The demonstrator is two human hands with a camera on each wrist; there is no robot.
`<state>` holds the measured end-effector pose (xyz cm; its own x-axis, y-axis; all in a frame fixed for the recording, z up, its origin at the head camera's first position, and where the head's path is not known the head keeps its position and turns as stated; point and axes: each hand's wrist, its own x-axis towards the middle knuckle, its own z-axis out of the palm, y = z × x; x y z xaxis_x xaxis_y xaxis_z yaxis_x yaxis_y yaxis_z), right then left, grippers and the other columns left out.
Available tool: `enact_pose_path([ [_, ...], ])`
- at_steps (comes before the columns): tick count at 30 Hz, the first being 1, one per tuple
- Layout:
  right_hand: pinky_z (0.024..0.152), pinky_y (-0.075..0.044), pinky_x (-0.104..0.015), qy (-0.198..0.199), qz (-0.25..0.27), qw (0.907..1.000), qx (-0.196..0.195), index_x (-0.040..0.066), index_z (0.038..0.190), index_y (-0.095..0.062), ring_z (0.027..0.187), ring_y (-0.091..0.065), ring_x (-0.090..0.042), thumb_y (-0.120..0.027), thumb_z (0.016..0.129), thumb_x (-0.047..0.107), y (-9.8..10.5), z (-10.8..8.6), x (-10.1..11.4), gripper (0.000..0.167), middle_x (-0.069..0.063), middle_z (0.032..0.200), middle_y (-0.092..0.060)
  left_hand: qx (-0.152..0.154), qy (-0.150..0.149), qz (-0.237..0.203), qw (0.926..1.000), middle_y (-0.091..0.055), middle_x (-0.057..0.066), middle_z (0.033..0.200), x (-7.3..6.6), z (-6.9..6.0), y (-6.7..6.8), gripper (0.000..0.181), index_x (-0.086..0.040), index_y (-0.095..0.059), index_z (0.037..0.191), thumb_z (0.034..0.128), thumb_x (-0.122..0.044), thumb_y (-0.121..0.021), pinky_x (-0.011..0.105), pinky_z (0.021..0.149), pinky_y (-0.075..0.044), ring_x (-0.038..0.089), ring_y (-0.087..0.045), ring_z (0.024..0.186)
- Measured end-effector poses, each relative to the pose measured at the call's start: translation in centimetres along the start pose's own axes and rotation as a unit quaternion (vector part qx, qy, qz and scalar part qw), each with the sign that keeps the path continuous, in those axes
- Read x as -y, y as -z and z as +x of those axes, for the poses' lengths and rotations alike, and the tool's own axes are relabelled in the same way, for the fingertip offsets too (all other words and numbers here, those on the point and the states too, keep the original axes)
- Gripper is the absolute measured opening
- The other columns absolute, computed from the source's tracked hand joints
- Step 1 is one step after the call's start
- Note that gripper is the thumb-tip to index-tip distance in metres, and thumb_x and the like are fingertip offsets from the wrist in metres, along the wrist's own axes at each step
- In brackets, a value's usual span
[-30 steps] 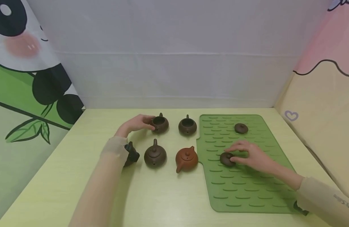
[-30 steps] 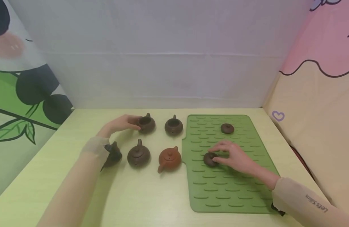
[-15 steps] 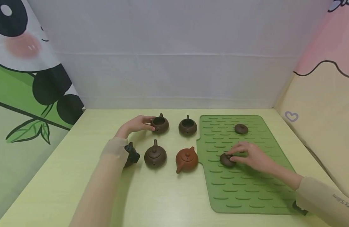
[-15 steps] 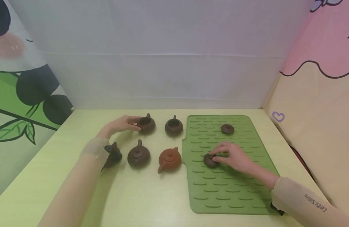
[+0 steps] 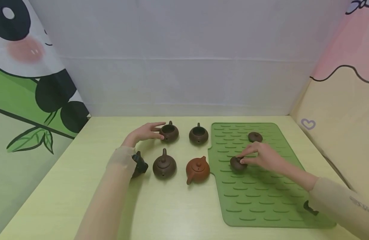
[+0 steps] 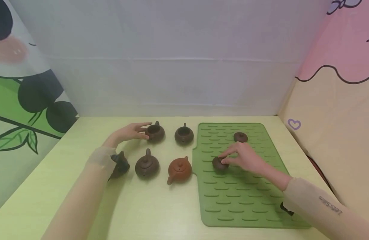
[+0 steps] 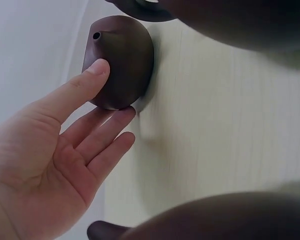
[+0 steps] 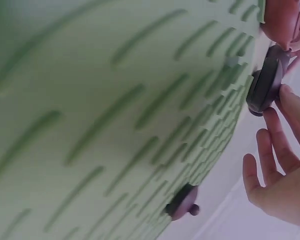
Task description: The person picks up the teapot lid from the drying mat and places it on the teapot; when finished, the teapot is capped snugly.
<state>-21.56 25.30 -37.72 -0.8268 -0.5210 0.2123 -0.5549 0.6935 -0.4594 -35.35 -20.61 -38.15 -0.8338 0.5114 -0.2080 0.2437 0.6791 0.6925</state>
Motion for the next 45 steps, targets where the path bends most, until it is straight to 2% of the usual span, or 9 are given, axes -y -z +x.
enact_pose_path([
  [4,0.076,-0.057,-0.035,0.002,-0.019,0.9998,-0.003,0.021,0.099,-0.080,0.093,-0.070,-0.020,-0.081,0.081,0.019,0.3,1.1,0.5,0.019,0.003,0.098,-0.077,-0.001,-0.009,-0.015,0.9998,-0.026,0.020,0.162,-0.2,-0.2,-0.1,0.074,-0.011,-0.025,0.157,0.0961,-0.021,-0.065,0.061,0.116,-0.032,0.042,-0.031,0.148],
  [9,0.088,-0.055,-0.047,0.000,-0.015,0.9999,-0.007,0.021,0.103,-0.079,0.102,-0.069,-0.027,-0.080,0.082,0.019,0.8,3.1,1.3,0.021,-0.001,0.101,-0.078,-0.004,-0.005,-0.012,0.9999,-0.031,0.021,0.160,-0.3,-0.2,-0.2,0.070,-0.011,-0.030,0.156,0.0960,-0.021,-0.065,0.061,0.116,-0.033,0.041,-0.031,0.148],
  [13,0.092,-0.055,-0.048,-0.001,0.002,0.9999,-0.014,0.018,0.103,-0.079,0.104,-0.069,-0.028,-0.079,0.083,0.017,1.5,5.3,2.3,0.021,-0.004,0.104,-0.077,-0.004,-0.001,-0.011,0.9999,-0.033,0.023,0.159,-0.2,-0.3,-0.2,0.071,-0.012,-0.030,0.156,0.0959,-0.022,-0.065,0.062,0.116,-0.032,0.042,-0.032,0.147],
  [18,0.083,-0.053,-0.041,0.004,0.011,0.9996,-0.024,0.018,0.106,-0.079,0.098,-0.068,-0.025,-0.079,0.084,0.019,2.0,8.4,3.6,0.022,-0.005,0.103,-0.076,-0.009,-0.003,-0.014,0.9999,-0.036,0.024,0.157,0.0,-0.4,-0.2,0.070,-0.012,-0.031,0.156,0.0953,-0.020,-0.066,0.062,0.116,-0.031,0.041,-0.033,0.147],
  [22,0.088,-0.054,-0.043,-0.005,0.033,0.9990,-0.031,0.020,0.109,-0.078,0.103,-0.067,-0.024,-0.077,0.086,0.023,1.6,10.7,4.2,0.023,-0.004,0.107,-0.075,-0.014,-0.004,-0.012,0.9998,-0.038,0.024,0.155,0.1,-0.4,-0.1,0.070,-0.012,-0.031,0.155,0.0952,-0.019,-0.066,0.062,0.117,-0.030,0.041,-0.034,0.146],
  [32,0.102,-0.048,-0.050,-0.013,0.074,0.9928,-0.093,0.020,0.111,-0.077,0.117,-0.063,-0.026,-0.075,0.088,0.029,-0.5,15.6,4.5,0.025,-0.005,0.111,-0.076,-0.006,-0.013,-0.009,0.9999,-0.040,0.025,0.154,-0.3,0.1,-0.4,0.071,-0.011,-0.032,0.155,0.0941,-0.021,-0.067,0.060,0.115,-0.034,0.042,-0.036,0.145],
  [37,0.106,-0.046,-0.049,-0.022,0.078,0.9936,-0.078,0.022,0.112,-0.077,0.126,-0.057,-0.025,-0.074,0.089,0.033,-0.8,17.8,5.0,0.026,-0.004,0.115,-0.074,-0.010,-0.014,-0.002,0.9999,-0.041,0.024,0.154,-0.2,0.3,-0.4,0.071,-0.011,-0.033,0.155,0.0938,-0.023,-0.068,0.059,0.115,-0.035,0.041,-0.037,0.145],
  [42,0.104,-0.047,-0.043,-0.018,0.084,0.9954,-0.043,0.024,0.112,-0.077,0.119,-0.060,-0.020,-0.073,0.090,0.032,-0.7,20.6,5.7,0.023,-0.002,0.119,-0.072,-0.016,-0.011,0.001,0.9998,-0.041,0.025,0.153,0.0,0.0,-0.2,0.071,-0.011,-0.033,0.155,0.0942,-0.024,-0.067,0.060,0.114,-0.036,0.042,-0.038,0.144],
  [45,0.102,-0.048,-0.039,-0.020,0.110,0.9930,-0.037,0.025,0.112,-0.077,0.118,-0.060,-0.018,-0.072,0.091,0.032,-0.8,21.8,6.2,0.023,0.000,0.120,-0.072,-0.017,-0.010,-0.002,0.9998,-0.042,0.024,0.153,-0.1,-0.4,-0.1,0.071,-0.011,-0.033,0.154,0.0942,-0.024,-0.068,0.060,0.114,-0.036,0.042,-0.038,0.144],
])
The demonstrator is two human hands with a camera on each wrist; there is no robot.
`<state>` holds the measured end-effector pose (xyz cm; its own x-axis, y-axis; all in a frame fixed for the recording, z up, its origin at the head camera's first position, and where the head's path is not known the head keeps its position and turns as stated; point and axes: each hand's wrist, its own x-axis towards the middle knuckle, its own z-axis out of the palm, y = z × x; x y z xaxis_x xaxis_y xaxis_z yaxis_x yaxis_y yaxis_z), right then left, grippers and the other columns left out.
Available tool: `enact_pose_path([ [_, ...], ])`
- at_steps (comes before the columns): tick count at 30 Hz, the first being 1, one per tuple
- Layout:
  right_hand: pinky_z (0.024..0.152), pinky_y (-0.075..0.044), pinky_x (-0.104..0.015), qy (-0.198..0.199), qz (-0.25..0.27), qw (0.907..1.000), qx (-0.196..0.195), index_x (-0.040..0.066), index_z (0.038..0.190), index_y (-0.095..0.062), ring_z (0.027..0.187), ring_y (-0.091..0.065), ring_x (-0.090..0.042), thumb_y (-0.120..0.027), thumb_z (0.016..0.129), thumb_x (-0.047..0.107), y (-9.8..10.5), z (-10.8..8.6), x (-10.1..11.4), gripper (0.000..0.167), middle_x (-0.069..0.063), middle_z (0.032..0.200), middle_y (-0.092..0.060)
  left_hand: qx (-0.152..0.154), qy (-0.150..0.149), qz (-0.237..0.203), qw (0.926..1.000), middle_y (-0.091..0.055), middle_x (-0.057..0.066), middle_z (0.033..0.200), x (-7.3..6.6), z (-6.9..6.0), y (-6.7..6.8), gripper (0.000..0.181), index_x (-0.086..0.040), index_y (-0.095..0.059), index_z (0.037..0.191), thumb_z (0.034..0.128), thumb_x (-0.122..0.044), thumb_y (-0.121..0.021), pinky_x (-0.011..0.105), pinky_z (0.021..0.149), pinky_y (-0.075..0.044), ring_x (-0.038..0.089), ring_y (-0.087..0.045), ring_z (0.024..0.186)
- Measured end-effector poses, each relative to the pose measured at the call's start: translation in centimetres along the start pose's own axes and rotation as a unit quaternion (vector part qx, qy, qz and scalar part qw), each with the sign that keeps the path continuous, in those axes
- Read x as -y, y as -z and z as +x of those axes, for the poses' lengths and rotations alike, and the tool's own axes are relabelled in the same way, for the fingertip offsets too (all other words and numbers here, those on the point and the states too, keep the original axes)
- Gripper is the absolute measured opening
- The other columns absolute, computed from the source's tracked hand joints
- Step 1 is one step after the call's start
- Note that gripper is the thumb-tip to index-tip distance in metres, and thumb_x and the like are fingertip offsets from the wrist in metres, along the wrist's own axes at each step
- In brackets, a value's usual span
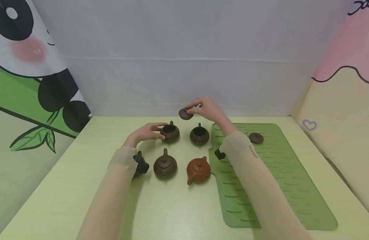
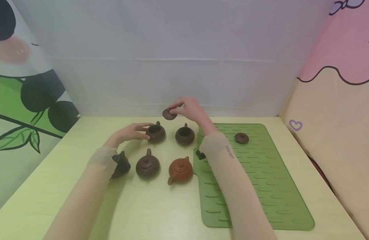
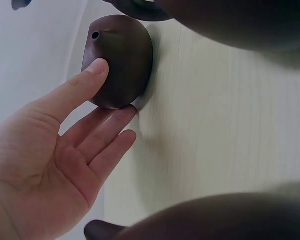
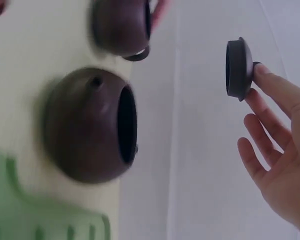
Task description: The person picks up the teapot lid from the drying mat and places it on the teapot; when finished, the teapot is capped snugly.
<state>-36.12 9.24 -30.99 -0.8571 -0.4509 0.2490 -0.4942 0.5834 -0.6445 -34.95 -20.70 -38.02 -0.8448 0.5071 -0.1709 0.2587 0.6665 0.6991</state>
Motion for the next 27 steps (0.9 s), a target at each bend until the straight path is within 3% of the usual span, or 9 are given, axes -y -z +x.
enact_pose_path([
  [4,0.097,-0.049,-0.040,-0.020,0.076,0.9961,-0.041,0.026,0.111,-0.077,0.113,-0.061,-0.017,-0.072,0.090,0.034,-1.3,1.3,0.6,0.023,0.002,0.119,-0.071,-0.002,0.001,0.000,1.0000,-0.043,0.023,0.152,0.4,0.0,0.2,0.071,-0.012,-0.034,0.154,0.0937,-0.025,-0.068,0.059,0.112,-0.038,0.041,-0.040,0.143],
  [11,0.095,-0.051,-0.042,-0.039,0.196,0.9702,-0.137,0.021,0.111,-0.077,0.108,-0.062,-0.018,-0.073,0.091,0.029,-5.4,2.3,1.4,0.022,-0.002,0.114,-0.073,0.001,0.004,-0.005,1.0000,-0.043,0.019,0.154,0.3,0.1,0.0,0.070,-0.016,-0.033,0.155,0.0943,-0.026,-0.068,0.058,0.113,-0.039,0.038,-0.039,0.144],
  [19,0.090,-0.050,-0.036,-0.071,0.238,0.9436,-0.219,0.019,0.111,-0.077,0.102,-0.060,-0.017,-0.072,0.091,0.027,-8.8,2.3,0.8,0.022,-0.002,0.117,-0.072,0.010,0.016,-0.028,0.9994,-0.042,0.021,0.154,0.6,0.4,-0.2,0.070,-0.015,-0.031,0.156,0.0958,-0.024,-0.066,0.053,0.110,-0.044,0.038,-0.048,0.138],
  [22,0.090,-0.050,-0.036,-0.079,0.242,0.9426,-0.217,0.020,0.111,-0.077,0.101,-0.061,-0.017,-0.072,0.091,0.028,-9.5,2.1,0.6,0.022,-0.002,0.117,-0.072,0.012,0.024,-0.043,0.9987,-0.043,0.021,0.154,0.8,0.5,-0.2,0.069,-0.016,-0.032,0.155,0.0956,-0.024,-0.066,0.050,0.107,-0.047,0.036,-0.054,0.133],
  [27,0.094,-0.053,-0.041,-0.083,0.231,0.9550,-0.166,0.020,0.113,-0.076,0.102,-0.065,-0.021,-0.071,0.092,0.028,-10.1,1.9,0.7,0.023,-0.004,0.114,-0.073,0.010,0.035,-0.052,0.9980,-0.042,0.020,0.155,1.0,0.4,-0.3,0.069,-0.019,-0.033,0.155,0.0955,-0.027,-0.066,0.049,0.108,-0.047,0.035,-0.055,0.132],
])
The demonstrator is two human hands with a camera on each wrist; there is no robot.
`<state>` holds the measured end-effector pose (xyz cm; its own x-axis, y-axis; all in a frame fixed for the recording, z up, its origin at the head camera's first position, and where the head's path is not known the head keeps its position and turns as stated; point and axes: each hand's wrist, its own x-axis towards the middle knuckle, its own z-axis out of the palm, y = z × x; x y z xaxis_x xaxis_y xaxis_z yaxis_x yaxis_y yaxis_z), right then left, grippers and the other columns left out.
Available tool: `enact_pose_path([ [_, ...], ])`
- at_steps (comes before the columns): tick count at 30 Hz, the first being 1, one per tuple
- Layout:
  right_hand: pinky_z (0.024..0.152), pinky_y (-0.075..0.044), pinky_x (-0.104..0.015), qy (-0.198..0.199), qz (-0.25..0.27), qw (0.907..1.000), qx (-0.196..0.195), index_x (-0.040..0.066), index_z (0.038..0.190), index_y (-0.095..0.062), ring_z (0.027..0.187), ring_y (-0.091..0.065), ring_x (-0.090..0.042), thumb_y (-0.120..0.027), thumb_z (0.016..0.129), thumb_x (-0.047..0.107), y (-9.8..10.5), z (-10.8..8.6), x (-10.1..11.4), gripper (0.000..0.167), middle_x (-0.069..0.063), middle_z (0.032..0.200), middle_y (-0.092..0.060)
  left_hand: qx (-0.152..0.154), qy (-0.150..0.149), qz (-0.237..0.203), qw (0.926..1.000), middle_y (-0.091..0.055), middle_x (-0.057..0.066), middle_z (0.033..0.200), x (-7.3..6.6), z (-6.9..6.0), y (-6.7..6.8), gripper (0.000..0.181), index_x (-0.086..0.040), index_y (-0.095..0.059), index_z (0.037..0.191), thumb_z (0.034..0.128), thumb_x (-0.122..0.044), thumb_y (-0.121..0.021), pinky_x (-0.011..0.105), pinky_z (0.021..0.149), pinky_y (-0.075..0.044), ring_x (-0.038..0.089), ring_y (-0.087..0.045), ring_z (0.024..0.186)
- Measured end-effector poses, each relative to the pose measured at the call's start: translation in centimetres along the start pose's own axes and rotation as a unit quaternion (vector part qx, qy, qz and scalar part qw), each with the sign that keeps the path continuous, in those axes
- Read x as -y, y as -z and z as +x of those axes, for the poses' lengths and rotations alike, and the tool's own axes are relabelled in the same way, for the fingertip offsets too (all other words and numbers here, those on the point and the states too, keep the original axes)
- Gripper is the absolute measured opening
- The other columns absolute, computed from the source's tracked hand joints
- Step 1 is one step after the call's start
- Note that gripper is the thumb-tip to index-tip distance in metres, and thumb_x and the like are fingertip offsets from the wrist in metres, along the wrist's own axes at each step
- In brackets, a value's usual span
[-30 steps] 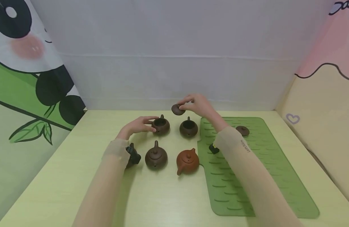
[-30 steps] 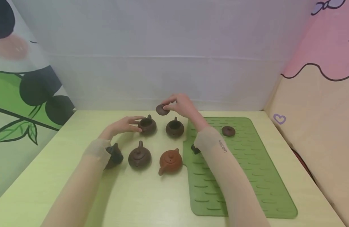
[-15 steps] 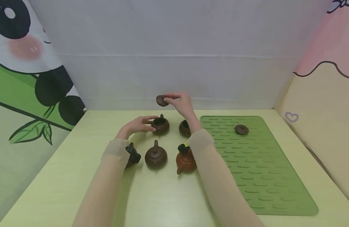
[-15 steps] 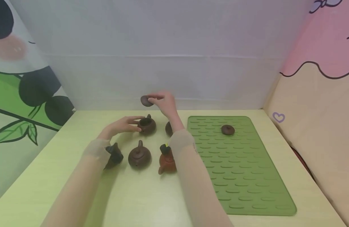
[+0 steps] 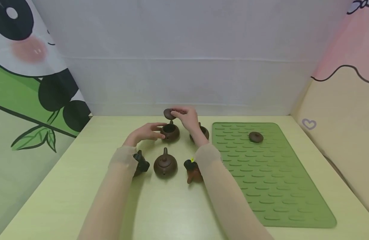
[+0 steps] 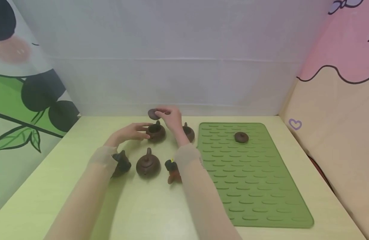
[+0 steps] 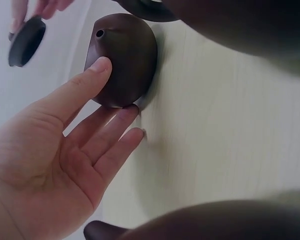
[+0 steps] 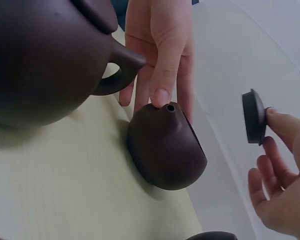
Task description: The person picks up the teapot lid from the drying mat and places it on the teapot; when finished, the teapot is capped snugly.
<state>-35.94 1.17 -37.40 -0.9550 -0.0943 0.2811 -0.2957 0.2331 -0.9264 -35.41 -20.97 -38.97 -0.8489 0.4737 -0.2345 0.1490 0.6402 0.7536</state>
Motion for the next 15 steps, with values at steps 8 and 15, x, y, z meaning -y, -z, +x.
enact_pose_path([
  [8,0.107,-0.047,-0.044,-0.048,-0.008,0.9973,0.056,0.018,0.114,-0.075,0.116,-0.063,-0.023,-0.071,0.092,0.025,-0.31,-0.40,-0.57,0.024,-0.004,0.120,-0.072,0.002,0.018,0.009,0.9998,-0.038,0.022,0.156,-0.54,-0.56,0.09,0.073,-0.018,-0.027,0.158,0.0961,-0.028,-0.065,0.052,0.112,-0.042,0.038,-0.055,0.131],
  [15,0.107,-0.047,-0.046,-0.073,-0.019,0.9918,0.103,0.018,0.115,-0.075,0.115,-0.061,-0.024,-0.070,0.093,0.023,-0.12,-0.55,-0.97,0.024,-0.003,0.125,-0.070,0.003,0.025,0.010,0.9996,-0.038,0.021,0.157,-0.47,-0.53,0.12,0.075,-0.015,-0.025,0.158,0.0959,-0.028,-0.064,0.054,0.114,-0.040,0.039,-0.055,0.131],
])
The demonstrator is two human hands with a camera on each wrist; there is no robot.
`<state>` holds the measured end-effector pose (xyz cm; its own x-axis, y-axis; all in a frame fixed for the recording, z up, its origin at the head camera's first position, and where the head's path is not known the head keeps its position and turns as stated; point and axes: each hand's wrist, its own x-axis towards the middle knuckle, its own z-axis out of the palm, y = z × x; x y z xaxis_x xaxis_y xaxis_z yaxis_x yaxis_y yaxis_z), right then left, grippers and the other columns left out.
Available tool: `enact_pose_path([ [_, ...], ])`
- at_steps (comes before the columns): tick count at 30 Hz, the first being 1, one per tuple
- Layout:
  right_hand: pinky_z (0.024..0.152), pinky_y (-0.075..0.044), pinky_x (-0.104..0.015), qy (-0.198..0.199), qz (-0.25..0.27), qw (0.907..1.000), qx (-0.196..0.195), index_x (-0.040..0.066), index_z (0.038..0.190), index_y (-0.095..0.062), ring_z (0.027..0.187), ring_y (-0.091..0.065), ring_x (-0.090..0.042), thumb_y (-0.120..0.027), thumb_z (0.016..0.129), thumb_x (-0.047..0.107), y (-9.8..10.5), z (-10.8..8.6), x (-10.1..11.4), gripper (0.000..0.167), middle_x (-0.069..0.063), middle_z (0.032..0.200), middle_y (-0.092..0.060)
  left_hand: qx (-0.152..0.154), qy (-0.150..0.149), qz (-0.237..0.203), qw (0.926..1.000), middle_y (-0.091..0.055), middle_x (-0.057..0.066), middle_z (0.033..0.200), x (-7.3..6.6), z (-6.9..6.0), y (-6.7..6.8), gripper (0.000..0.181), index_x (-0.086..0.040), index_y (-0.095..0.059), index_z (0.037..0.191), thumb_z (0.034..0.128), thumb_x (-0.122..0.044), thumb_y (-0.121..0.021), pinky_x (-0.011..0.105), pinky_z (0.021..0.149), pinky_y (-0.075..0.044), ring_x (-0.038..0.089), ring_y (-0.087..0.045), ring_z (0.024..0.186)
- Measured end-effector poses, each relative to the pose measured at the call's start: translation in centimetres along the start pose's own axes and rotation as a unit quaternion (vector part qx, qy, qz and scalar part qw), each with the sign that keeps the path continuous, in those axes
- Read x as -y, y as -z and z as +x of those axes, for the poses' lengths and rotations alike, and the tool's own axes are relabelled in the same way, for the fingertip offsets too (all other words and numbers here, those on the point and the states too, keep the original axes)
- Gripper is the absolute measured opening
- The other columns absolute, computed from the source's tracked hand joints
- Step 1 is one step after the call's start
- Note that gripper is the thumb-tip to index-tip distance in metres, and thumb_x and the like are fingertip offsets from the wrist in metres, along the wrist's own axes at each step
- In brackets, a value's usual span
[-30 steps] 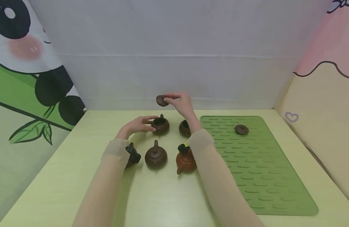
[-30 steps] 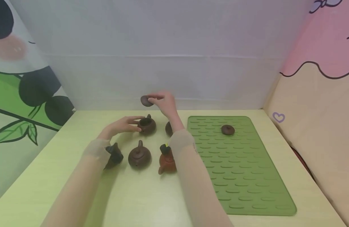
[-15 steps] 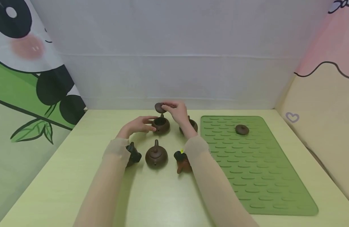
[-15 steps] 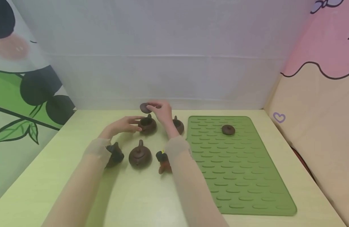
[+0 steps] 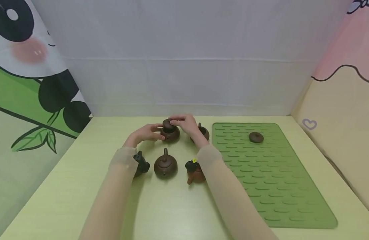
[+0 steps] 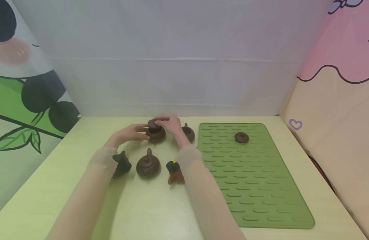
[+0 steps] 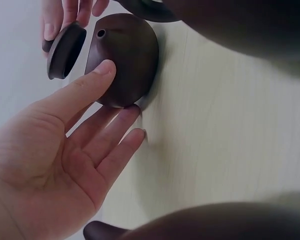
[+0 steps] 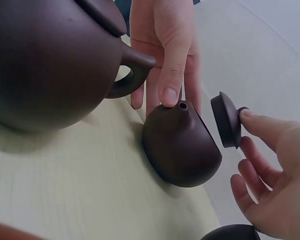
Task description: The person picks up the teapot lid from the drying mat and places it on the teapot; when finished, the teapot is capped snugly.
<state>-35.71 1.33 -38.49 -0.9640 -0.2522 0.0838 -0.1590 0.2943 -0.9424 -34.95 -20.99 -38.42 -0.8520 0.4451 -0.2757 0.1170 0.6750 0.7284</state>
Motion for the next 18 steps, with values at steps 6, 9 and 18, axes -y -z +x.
enact_pose_path([
  [6,0.103,-0.048,-0.045,0.001,-0.037,0.9992,0.016,0.019,0.115,-0.075,0.116,-0.060,-0.023,-0.070,0.093,0.022,-0.11,-0.07,-0.06,0.023,-0.003,0.128,-0.068,0.001,0.002,-0.005,1.0000,-0.037,0.021,0.157,-0.02,-0.01,-0.03,0.074,-0.015,-0.026,0.157,0.0957,-0.028,-0.064,0.054,0.113,-0.040,0.039,-0.055,0.131],
  [9,0.102,-0.048,-0.044,-0.002,-0.061,0.9979,0.022,0.019,0.115,-0.076,0.117,-0.059,-0.023,-0.071,0.092,0.023,-0.16,-0.03,-0.01,0.024,-0.003,0.129,-0.068,0.000,0.005,-0.008,1.0000,-0.037,0.020,0.157,-0.10,-0.04,-0.05,0.072,-0.016,-0.028,0.157,0.0960,-0.027,-0.064,0.054,0.114,-0.040,0.039,-0.054,0.132],
  [18,0.094,-0.049,-0.040,-0.015,-0.087,0.9955,0.035,0.019,0.116,-0.075,0.111,-0.059,-0.023,-0.071,0.092,0.022,-0.28,-0.19,0.30,0.025,-0.004,0.130,-0.067,-0.011,0.005,-0.018,0.9998,-0.041,0.017,0.156,0.20,-0.39,-0.36,0.069,-0.024,-0.031,0.156,0.0961,-0.032,-0.064,0.054,0.114,-0.039,0.037,-0.051,0.135],
])
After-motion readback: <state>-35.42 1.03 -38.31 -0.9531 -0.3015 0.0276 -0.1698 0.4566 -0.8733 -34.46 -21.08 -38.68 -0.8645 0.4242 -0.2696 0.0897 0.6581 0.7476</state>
